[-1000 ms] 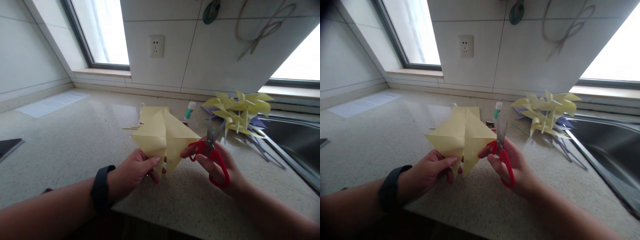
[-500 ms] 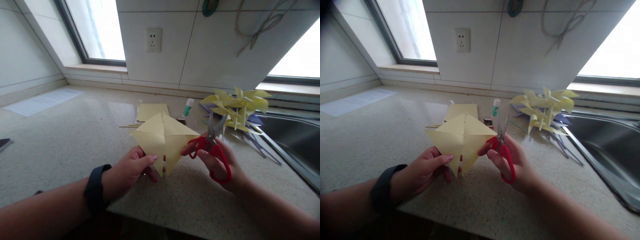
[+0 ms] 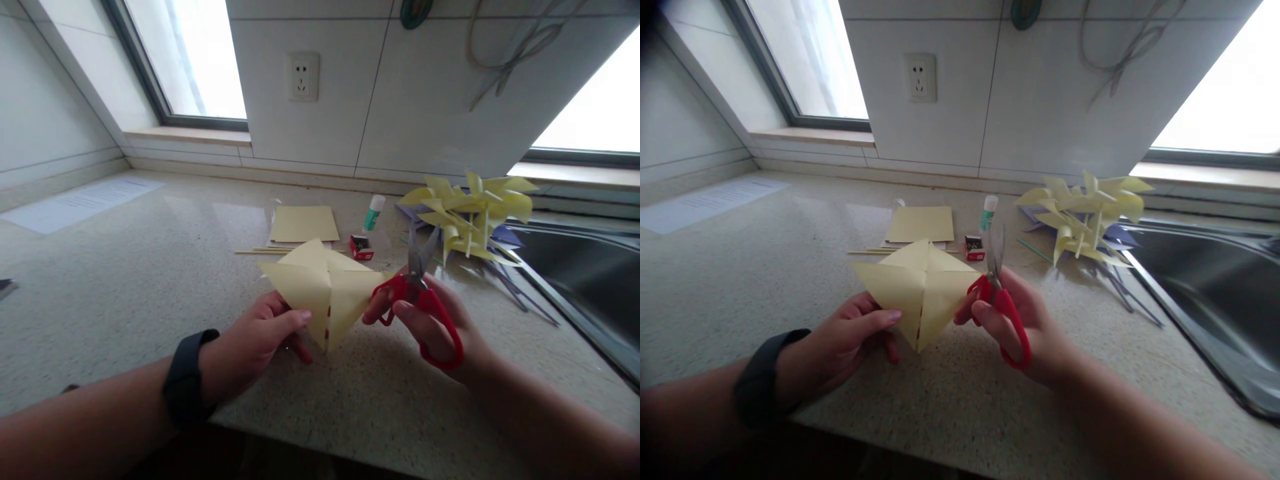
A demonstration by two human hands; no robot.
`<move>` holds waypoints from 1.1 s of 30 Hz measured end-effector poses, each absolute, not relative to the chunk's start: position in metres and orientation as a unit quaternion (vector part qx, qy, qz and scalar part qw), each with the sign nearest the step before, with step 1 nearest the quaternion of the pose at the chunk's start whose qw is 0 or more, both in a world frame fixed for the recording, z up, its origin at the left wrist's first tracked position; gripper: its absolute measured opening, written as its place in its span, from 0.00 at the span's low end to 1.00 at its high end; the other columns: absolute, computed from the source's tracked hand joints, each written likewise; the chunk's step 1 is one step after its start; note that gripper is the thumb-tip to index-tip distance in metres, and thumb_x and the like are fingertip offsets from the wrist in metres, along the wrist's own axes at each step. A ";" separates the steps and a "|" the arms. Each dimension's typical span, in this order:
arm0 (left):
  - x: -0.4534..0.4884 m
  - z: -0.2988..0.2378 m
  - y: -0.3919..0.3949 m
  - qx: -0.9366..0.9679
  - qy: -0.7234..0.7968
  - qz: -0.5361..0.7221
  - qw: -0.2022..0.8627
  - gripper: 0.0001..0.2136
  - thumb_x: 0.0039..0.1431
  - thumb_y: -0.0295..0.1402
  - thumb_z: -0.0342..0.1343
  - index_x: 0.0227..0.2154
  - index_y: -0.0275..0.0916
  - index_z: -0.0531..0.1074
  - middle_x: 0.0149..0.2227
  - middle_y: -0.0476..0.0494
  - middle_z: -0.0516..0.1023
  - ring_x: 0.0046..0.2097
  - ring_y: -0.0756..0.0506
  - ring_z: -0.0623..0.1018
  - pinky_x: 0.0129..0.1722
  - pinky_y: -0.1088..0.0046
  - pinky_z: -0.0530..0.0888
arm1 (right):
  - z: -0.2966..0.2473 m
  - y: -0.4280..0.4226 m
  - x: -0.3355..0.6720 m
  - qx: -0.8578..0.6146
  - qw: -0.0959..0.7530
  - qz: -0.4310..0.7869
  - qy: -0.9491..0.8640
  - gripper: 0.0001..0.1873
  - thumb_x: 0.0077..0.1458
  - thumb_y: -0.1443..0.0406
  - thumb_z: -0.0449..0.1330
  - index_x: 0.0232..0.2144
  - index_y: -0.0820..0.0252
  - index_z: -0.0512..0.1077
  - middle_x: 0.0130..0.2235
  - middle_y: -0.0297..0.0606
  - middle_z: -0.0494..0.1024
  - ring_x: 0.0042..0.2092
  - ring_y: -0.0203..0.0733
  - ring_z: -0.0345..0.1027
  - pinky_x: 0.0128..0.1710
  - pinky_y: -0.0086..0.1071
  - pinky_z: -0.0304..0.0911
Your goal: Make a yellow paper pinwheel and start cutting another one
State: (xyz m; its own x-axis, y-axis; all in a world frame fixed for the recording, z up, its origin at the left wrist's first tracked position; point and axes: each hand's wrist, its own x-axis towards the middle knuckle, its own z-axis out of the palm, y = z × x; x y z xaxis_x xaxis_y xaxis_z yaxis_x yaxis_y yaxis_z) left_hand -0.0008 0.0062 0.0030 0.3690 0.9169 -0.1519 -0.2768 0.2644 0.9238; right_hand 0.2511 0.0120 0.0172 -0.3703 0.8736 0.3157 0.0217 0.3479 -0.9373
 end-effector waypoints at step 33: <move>0.000 0.007 0.003 0.394 0.381 0.457 0.700 0.22 0.60 0.32 0.60 0.57 0.38 0.71 0.43 0.38 0.80 0.29 0.46 0.78 0.18 0.74 0.78 | 0.018 0.020 0.256 -0.349 0.441 0.451 -0.693 0.11 0.64 0.58 0.61 0.32 0.57 0.72 0.27 0.34 0.79 0.28 0.34 0.70 0.27 0.27 0.66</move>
State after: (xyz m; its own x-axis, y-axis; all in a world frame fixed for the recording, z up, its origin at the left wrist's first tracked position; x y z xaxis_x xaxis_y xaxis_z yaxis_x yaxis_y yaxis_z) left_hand -0.0005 0.0034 0.0071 0.2907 0.9410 -0.1733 -0.3395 0.2707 0.9008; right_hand 0.2560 0.0197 0.0178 -0.3668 0.8816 0.2971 0.0856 0.3500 -0.9328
